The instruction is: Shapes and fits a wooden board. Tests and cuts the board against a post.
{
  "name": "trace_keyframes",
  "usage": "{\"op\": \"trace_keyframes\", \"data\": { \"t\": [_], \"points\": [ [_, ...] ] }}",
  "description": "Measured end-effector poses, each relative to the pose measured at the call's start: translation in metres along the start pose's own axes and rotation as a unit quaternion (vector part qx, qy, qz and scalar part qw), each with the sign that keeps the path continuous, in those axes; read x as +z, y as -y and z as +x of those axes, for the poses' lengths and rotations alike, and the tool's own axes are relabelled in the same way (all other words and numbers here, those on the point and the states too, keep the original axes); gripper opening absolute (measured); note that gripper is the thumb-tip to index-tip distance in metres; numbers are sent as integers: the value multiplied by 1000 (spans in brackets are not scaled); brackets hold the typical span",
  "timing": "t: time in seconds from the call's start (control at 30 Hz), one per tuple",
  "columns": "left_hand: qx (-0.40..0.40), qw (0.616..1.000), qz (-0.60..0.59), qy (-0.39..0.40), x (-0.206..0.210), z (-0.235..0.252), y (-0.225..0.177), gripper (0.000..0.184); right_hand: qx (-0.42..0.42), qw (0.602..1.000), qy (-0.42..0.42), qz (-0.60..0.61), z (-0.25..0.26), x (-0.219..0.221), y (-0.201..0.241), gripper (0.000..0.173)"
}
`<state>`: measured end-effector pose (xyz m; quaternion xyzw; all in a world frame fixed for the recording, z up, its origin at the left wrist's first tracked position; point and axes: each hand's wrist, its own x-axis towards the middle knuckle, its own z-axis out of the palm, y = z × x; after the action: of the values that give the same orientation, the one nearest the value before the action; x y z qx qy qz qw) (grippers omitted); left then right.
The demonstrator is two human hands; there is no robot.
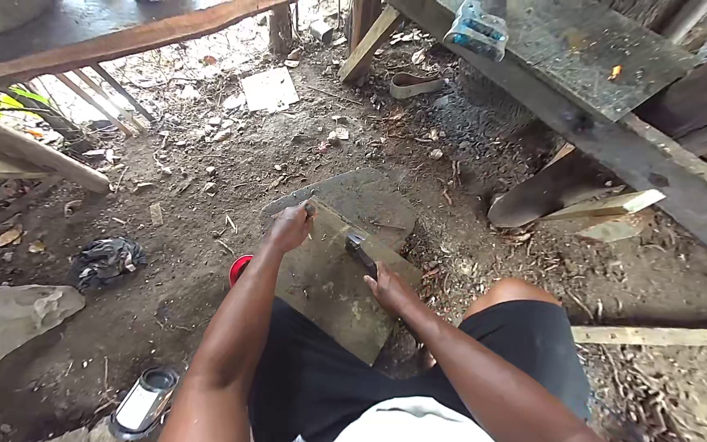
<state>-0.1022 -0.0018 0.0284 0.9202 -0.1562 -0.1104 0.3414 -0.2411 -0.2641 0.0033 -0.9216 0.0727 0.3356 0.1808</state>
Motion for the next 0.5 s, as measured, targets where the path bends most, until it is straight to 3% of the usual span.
{"op": "trace_keyframes", "data": {
  "t": [0.17, 0.5],
  "points": [
    [-15, 994, -86, -72, -14, -7, 0, 16, 5, 1000, -1, 2, -2, 1, 2, 56],
    [-17, 996, -69, -61, -4, -8, 6, 16, 1, 1000, 5, 6, -1, 0, 1, 59]
  ]
}}
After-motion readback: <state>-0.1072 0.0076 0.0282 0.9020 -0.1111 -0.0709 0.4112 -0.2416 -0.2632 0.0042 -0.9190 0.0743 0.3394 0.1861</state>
